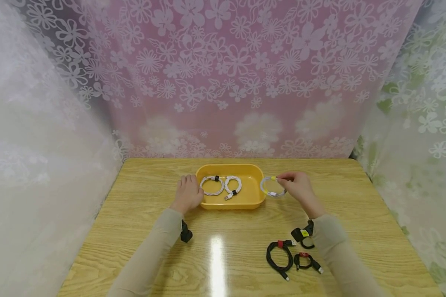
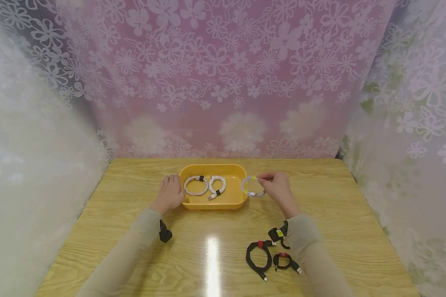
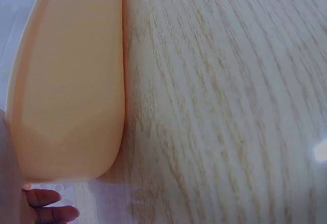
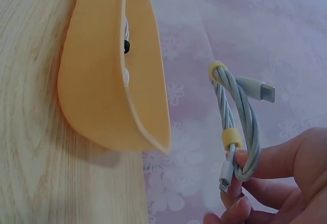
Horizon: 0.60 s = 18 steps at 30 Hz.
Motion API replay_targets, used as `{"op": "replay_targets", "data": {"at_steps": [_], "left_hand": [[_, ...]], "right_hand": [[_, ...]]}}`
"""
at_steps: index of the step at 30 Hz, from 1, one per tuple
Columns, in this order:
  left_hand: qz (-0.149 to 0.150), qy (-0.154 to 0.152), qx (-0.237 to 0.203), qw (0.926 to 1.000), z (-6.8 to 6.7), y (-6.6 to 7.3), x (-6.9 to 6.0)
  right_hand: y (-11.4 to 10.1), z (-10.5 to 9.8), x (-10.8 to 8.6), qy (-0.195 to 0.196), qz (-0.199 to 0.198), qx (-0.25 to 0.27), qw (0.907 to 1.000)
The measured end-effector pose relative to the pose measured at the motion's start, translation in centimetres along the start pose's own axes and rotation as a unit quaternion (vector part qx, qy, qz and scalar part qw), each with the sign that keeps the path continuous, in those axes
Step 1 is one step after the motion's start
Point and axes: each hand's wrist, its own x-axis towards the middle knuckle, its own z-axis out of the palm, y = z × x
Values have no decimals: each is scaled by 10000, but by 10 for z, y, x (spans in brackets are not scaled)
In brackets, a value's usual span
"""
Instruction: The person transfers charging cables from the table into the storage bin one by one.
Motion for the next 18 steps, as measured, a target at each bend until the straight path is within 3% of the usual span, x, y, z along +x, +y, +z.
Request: {"op": "replay_targets", "data": {"at_steps": [18], "left_hand": [[53,32,-148,9999,-2,0,0]], "right_hand": [[-16,33,20,-136,-286,12,9995]]}}
